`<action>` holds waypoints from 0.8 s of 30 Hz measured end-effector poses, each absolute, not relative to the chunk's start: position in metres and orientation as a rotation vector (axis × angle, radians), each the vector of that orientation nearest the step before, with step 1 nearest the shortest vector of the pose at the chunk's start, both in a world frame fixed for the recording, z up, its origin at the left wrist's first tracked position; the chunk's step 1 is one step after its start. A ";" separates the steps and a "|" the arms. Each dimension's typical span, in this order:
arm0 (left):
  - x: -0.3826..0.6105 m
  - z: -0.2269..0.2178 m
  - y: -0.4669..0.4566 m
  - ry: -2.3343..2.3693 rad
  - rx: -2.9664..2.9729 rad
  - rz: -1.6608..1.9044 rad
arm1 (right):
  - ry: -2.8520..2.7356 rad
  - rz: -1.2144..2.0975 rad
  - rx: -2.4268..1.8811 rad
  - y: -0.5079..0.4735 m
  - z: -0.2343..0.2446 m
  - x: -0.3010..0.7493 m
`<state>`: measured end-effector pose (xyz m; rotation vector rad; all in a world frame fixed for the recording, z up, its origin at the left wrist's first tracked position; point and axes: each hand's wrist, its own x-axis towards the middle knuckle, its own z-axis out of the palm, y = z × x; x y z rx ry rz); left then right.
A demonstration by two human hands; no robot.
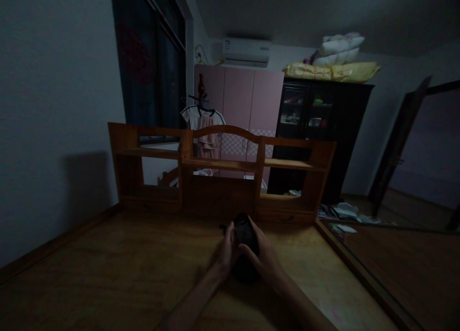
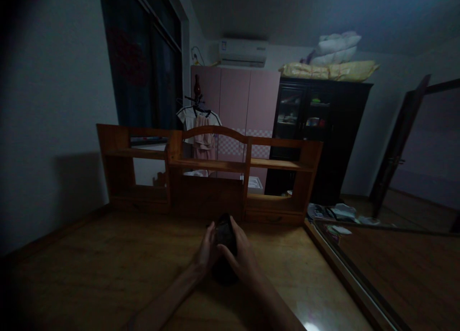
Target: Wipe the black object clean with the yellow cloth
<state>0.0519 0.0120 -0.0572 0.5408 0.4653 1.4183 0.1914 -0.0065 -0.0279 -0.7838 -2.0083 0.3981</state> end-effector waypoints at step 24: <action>0.041 -0.051 0.012 0.525 0.222 1.570 | -2.161 0.186 -0.895 -0.010 -0.032 0.182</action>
